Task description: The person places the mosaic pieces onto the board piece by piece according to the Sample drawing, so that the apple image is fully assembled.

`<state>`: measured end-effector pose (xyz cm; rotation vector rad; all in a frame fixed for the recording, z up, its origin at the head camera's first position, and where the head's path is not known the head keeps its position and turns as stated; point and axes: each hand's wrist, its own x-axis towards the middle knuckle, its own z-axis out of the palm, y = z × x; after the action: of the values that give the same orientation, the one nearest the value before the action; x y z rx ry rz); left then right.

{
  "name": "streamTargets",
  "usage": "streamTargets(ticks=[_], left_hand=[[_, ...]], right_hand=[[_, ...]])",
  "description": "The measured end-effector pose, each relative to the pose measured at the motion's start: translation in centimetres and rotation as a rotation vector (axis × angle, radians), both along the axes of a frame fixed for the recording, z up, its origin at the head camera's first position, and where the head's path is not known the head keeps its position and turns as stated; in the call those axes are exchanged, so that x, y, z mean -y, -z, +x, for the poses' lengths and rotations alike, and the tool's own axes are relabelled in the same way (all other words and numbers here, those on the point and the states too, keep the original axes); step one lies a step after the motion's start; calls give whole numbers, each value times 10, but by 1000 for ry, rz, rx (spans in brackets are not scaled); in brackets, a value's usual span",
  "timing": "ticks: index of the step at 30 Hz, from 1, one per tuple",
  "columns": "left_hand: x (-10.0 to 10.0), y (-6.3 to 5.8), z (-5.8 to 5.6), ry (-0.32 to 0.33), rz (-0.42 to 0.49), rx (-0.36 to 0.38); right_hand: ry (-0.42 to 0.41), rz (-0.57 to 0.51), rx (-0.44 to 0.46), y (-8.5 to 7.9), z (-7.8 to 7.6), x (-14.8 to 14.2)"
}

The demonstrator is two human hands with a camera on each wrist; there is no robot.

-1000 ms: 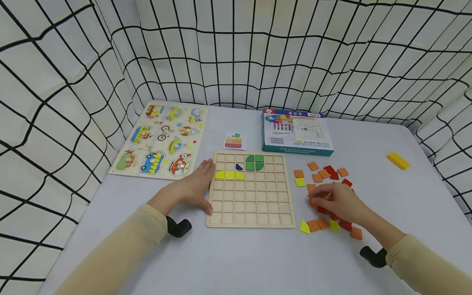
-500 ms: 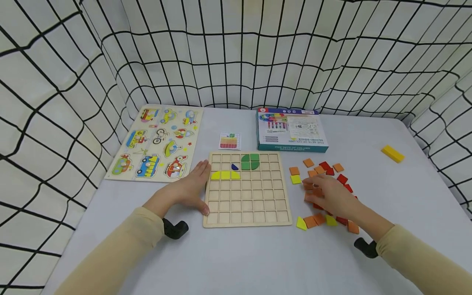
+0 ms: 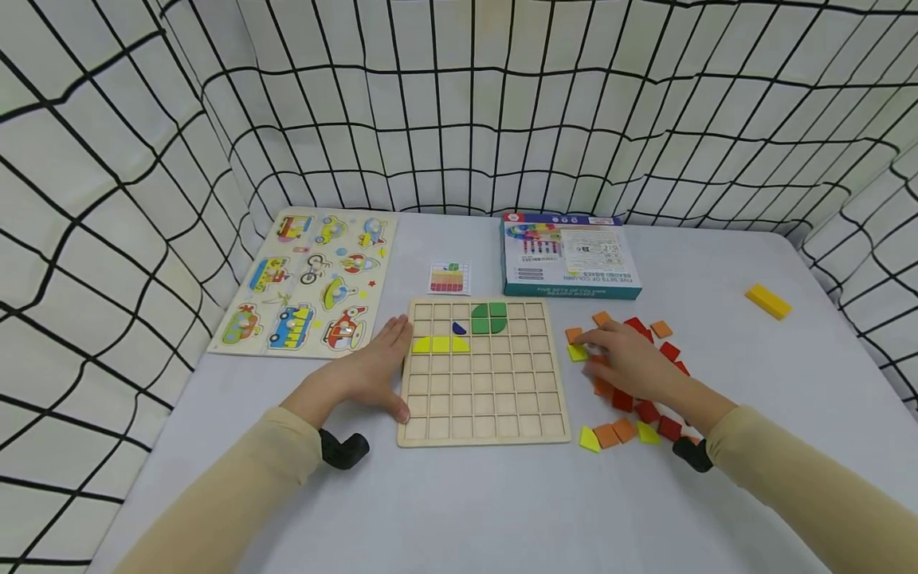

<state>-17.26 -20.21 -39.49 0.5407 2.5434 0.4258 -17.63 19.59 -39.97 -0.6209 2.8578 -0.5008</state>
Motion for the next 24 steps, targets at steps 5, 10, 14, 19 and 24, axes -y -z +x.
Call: streamTargets(ticks=[5, 10, 14, 19, 24], left_hand=[[-1, -2, -1, 12, -6, -9], [1, -4, -2, 11, -15, -20], [2, -3, -2, 7, -13, -16], [0, -2, 0, 9, -2, -9], [-1, -2, 1, 11, 0, -11]], right_hand=[[-49, -80, 131, -9, 20, -3], [-163, -59, 184, -11, 50, -5], [-171, 67, 6, -4, 65, 3], [-102, 143, -72, 1, 74, 13], [-94, 116, -26, 0, 78, 15]])
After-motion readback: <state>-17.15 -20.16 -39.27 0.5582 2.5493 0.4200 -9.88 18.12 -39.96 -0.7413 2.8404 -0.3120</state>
